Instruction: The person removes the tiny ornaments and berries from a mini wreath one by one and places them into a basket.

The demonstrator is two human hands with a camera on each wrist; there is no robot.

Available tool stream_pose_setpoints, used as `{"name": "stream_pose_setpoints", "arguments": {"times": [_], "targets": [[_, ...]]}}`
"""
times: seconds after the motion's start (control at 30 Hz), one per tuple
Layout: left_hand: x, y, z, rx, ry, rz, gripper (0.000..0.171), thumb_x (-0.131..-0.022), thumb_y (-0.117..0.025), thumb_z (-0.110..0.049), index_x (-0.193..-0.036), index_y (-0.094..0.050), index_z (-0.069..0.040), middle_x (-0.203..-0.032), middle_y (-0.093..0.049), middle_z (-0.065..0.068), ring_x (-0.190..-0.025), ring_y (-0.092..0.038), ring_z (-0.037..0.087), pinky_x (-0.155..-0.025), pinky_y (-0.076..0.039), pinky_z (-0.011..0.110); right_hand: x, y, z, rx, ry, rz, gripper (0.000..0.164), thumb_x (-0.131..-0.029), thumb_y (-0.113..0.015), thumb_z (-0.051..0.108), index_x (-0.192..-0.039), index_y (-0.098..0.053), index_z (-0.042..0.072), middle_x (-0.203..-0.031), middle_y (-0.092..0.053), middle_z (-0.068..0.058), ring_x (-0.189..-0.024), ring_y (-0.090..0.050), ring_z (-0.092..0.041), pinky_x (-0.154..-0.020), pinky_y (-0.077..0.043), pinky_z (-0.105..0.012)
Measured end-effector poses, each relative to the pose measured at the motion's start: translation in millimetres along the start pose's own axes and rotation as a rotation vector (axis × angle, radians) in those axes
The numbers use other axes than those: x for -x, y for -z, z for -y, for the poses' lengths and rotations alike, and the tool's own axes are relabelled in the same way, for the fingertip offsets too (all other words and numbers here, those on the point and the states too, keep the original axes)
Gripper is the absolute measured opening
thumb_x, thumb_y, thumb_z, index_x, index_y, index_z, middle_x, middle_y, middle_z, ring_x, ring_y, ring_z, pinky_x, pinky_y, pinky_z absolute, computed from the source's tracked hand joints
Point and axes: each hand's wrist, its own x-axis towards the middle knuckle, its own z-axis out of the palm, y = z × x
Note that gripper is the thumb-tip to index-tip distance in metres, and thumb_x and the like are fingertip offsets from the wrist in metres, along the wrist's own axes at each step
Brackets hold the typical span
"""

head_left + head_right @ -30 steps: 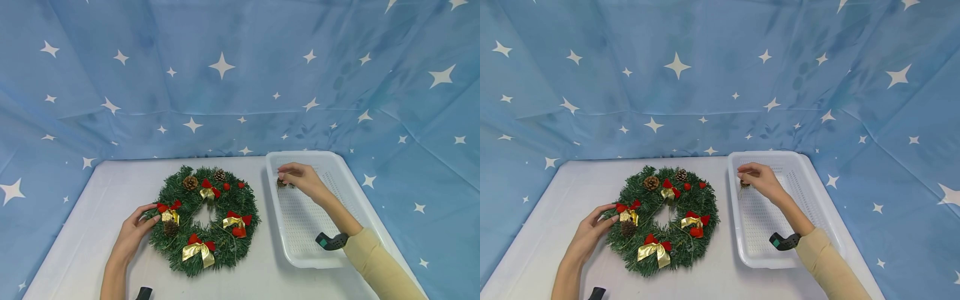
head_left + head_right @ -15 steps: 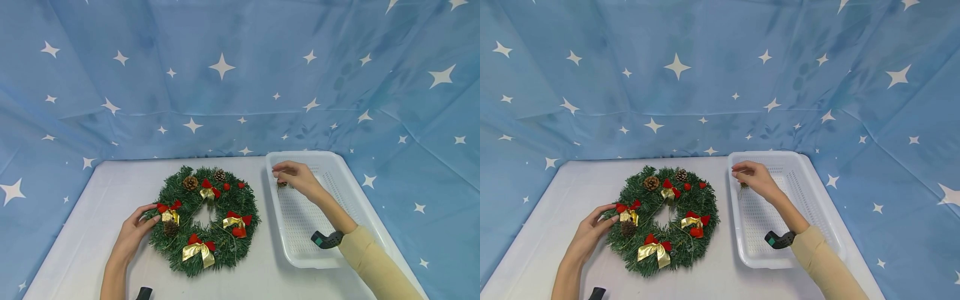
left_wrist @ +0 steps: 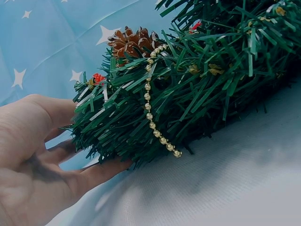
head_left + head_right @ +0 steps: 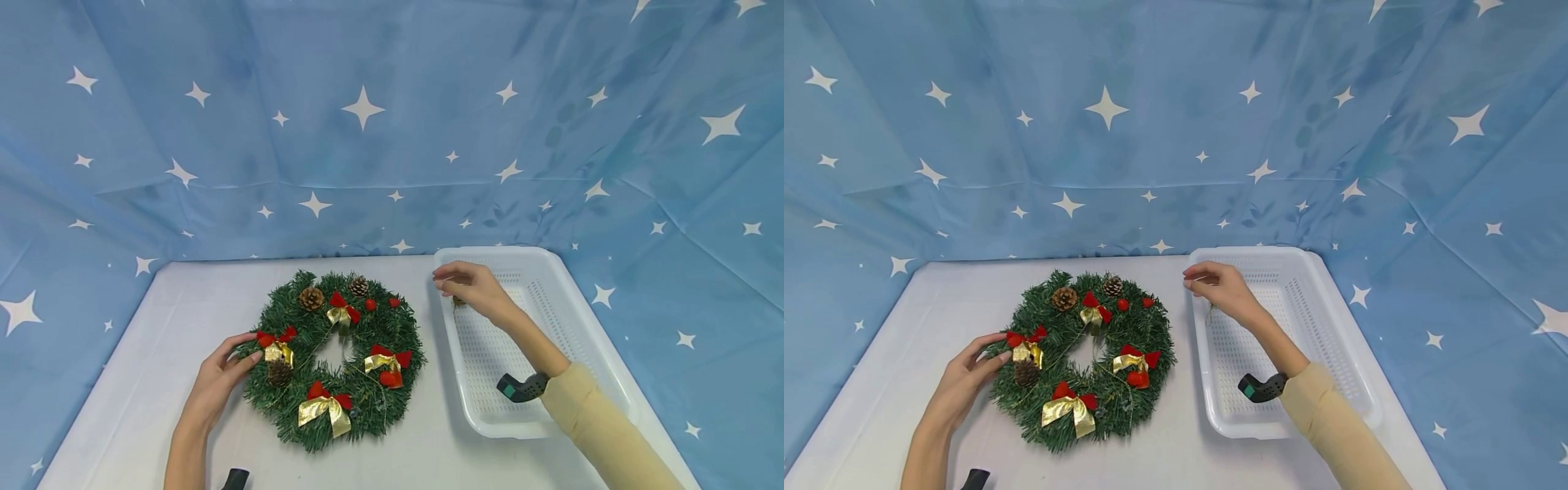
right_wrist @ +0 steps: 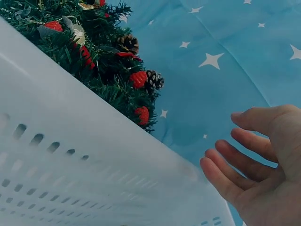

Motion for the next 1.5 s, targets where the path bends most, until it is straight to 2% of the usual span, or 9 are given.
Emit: {"name": "stream_pose_setpoints", "arguments": {"times": [0.17,0.33,0.43,0.53,0.63,0.77,1.0,1.2,1.5], "targets": [[-0.4,0.3,2.9,-0.004,0.005,-0.004,0.059,-0.101,-0.068,-0.035,-0.150,-0.047,-0.010,-0.167,-0.026,0.018,-0.114,-0.053,-0.015,-0.088,-0.053,0.016,-4,-5,2,-0.001,0.007,0.007,0.033,-0.100,-0.069,0.028,-0.128,-0.069,0.011,-0.128,-0.069,-0.021,-0.109,-0.070,-0.035,-0.075,-0.056,-0.032],[-0.2,0.2,3.8,-0.012,0.010,-0.003,0.059,-0.101,-0.068,-0.037,-0.150,-0.048,-0.011,-0.168,-0.024,0.016,-0.119,-0.050,-0.010,-0.089,-0.053,0.016,-8,-9,4,0.009,0.029,0.012,0.031,-0.101,-0.068,0.027,-0.128,-0.069,0.011,-0.127,-0.071,-0.015,-0.105,-0.072,-0.026,-0.088,-0.058,-0.041],[-0.1,-0.2,2.3,-0.005,0.008,0.000,0.059,-0.102,-0.067,-0.035,-0.151,-0.047,-0.010,-0.169,-0.023,0.016,-0.133,-0.051,0.007,-0.089,-0.052,0.015,-10,-11,6,0.012,0.040,0.016,0.032,-0.101,-0.068,0.028,-0.129,-0.069,0.012,-0.126,-0.072,-0.012,-0.104,-0.072,-0.024,-0.095,-0.057,-0.048],[-0.8,-0.1,2.1,-0.003,0.018,0.002,0.060,-0.102,-0.067,-0.034,-0.152,-0.045,-0.010,-0.169,-0.021,0.016,-0.132,-0.052,0.006,-0.089,-0.052,0.015,-13,-14,8,0.002,0.046,0.022,0.033,-0.100,-0.069,0.029,-0.128,-0.069,0.012,-0.126,-0.071,-0.011,-0.104,-0.072,-0.025,-0.098,-0.055,-0.053],[-1.4,-0.1,1.8,-0.013,0.028,-0.002,0.060,-0.101,-0.068,-0.035,-0.152,-0.046,-0.011,-0.169,-0.023,0.016,-0.129,-0.050,0.002,-0.089,-0.052,0.017,-16,-16,9,-0.006,0.052,0.029,0.033,-0.100,-0.069,0.028,-0.128,-0.069,0.011,-0.126,-0.071,-0.012,-0.104,-0.072,-0.025,-0.099,-0.054,-0.053],[-1.5,-0.7,1.3,-0.018,0.022,-0.007,0.059,-0.101,-0.068,-0.035,-0.151,-0.047,-0.011,-0.168,-0.025,0.016,-0.137,-0.048,0.015,-0.089,-0.053,0.017,-18,-18,11,0.003,0.059,0.030,0.032,-0.101,-0.069,0.027,-0.128,-0.069,0.010,-0.126,-0.071,-0.012,-0.104,-0.071,-0.027,-0.096,-0.056,-0.047],[-2.0,-1.0,2.2,-0.003,0.011,-0.010,0.058,-0.101,-0.068,-0.034,-0.150,-0.048,-0.010,-0.166,-0.028,0.013,-0.115,-0.053,-0.014,-0.088,-0.053,0.018,-23,-22,16,-0.002,0.082,0.031,0.029,-0.101,-0.069,0.023,-0.127,-0.069,0.010,-0.126,-0.071,-0.013,-0.107,-0.070,-0.036,-0.095,-0.057,-0.045],[-1.3,-1.2,1.7,0.006,0.004,-0.004,0.058,-0.102,-0.068,-0.033,-0.150,-0.048,-0.009,-0.166,-0.028,0.013,-0.114,-0.055,-0.013,-0.087,-0.054,0.020,-27,-25,17,-0.014,0.076,0.037,0.029,-0.101,-0.069,0.022,-0.126,-0.070,0.009,-0.125,-0.071,-0.012,-0.110,-0.068,-0.039,-0.093,-0.058,-0.044],[-0.3,0.2,2.4,0.002,-0.014,-0.001,0.057,-0.101,-0.068,-0.033,-0.149,-0.048,-0.009,-0.165,-0.028,0.017,-0.114,-0.054,-0.015,-0.088,-0.054,0.018,-32,-32,19,-0.012,0.074,0.048,0.029,-0.100,-0.069,0.025,-0.126,-0.070,0.012,-0.122,-0.072,-0.010,-0.103,-0.071,-0.030,-0.093,-0.057,-0.044]]}}
